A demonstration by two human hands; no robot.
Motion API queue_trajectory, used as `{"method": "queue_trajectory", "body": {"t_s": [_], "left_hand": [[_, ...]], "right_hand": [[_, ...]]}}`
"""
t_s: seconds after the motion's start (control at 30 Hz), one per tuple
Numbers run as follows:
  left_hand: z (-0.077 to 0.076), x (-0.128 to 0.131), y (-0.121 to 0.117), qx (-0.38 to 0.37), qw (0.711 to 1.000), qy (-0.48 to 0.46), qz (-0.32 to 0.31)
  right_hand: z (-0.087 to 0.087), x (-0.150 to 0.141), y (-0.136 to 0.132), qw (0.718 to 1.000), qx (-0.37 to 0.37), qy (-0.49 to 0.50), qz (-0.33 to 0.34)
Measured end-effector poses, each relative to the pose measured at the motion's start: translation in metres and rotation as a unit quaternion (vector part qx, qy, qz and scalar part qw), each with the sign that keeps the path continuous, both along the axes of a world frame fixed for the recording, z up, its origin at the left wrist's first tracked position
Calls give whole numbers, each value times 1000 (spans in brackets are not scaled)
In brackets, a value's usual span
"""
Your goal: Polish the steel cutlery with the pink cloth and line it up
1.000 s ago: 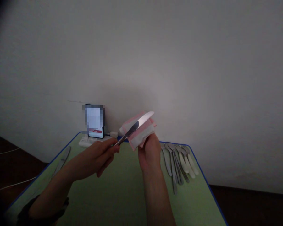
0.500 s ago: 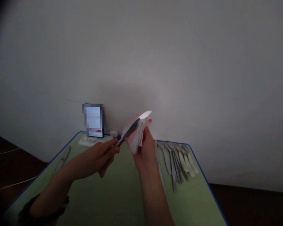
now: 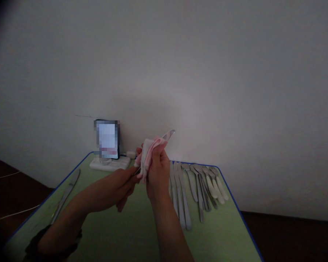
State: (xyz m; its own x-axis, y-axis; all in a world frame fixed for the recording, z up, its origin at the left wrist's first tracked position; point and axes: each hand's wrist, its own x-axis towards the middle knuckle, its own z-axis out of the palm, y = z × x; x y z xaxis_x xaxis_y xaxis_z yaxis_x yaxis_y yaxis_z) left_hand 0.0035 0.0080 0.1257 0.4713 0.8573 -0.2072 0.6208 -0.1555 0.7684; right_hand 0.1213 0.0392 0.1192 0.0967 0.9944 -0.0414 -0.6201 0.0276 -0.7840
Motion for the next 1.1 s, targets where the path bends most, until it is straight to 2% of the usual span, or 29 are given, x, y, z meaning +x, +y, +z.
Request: {"method": "queue_trajectory", "body": {"t_s": [0.23,0.47,0.63,0.7,0.9,1.0,1.1], "left_hand": [[1,-3,-1,3,1000,-7,15],[10,-17,-6,-75,996,-31,-32],[9,-20,-1,21,999,-28,-16],[5,-18,2,25,999,-44,-3],[-4,-5,8,34,994,-92,51],[-1,-9,6,0,995,-97,23],[3,-24,3,-94,991,-80,-56]], "right_hand": [[-1,-3,-1,1000,3,-10,6],[14,16,6,994,-39,70,-69],[17,21,8,989,-10,96,-114],[12,14,6,993,3,58,-101],[0,-4,-3,998,43,-41,5],[3,-1,-3,998,52,-40,7],[6,6,1,999,35,-17,-19]]}}
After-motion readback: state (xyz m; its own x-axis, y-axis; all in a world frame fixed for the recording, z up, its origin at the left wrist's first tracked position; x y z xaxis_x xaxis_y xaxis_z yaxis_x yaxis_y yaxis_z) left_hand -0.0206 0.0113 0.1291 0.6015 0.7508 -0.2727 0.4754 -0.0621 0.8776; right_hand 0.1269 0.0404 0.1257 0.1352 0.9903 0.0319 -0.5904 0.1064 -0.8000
